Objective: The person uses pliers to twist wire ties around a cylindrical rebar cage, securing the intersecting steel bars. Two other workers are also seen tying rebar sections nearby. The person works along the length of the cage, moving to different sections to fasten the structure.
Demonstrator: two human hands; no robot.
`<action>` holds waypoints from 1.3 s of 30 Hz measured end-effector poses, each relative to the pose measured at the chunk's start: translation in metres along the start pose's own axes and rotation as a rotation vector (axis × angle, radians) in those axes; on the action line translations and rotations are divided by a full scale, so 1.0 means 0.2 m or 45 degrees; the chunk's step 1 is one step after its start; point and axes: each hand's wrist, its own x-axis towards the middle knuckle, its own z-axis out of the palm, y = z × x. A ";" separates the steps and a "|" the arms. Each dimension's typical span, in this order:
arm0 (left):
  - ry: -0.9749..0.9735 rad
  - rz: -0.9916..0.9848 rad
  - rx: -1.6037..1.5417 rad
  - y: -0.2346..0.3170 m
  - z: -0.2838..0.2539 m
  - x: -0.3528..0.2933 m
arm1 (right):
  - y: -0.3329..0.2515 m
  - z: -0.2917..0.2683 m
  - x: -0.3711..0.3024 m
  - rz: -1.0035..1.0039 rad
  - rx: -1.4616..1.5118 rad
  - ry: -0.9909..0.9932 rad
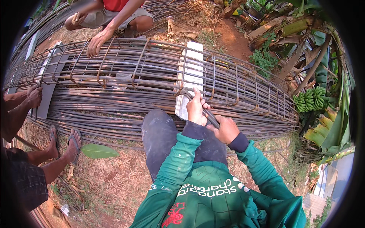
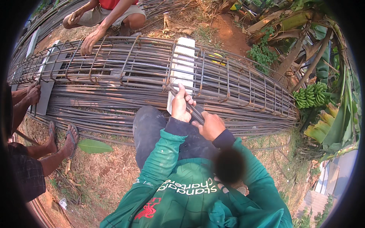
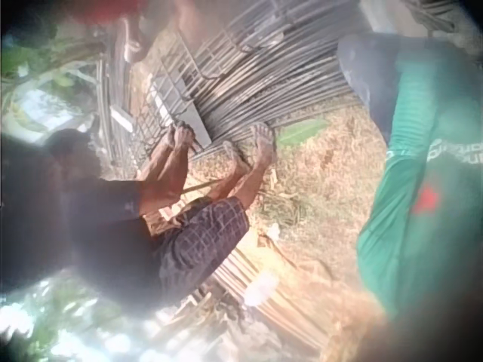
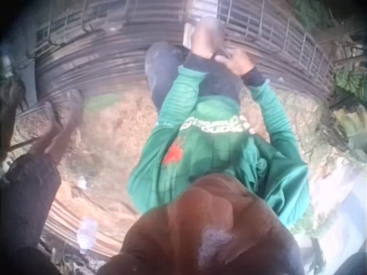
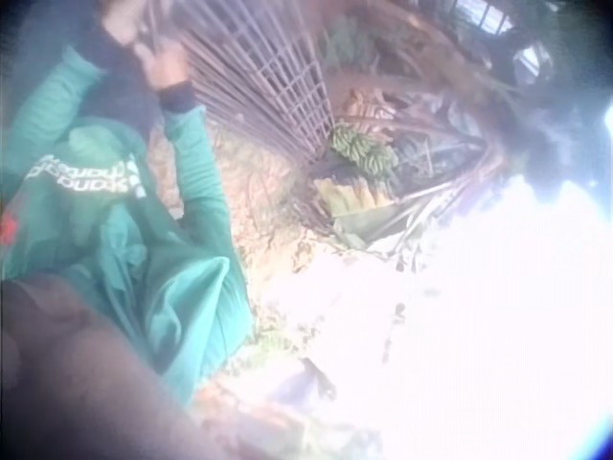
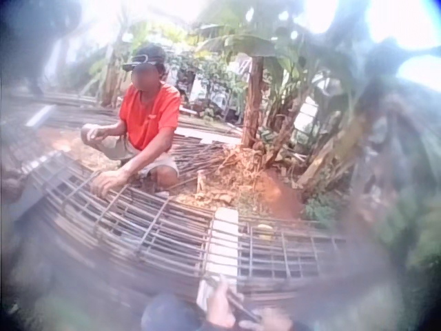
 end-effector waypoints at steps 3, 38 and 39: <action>-0.166 -0.130 0.069 0.07 -0.03 -0.13 | 0.15 0.01 0.04 0.263 1.860 -1.086; -0.227 -0.092 0.019 0.01 -0.10 0.01 | 0.15 0.06 -0.05 0.011 0.931 -0.496; -0.102 -0.053 0.053 0.00 -0.06 0.02 | 0.14 0.07 -0.08 -0.040 0.625 -0.292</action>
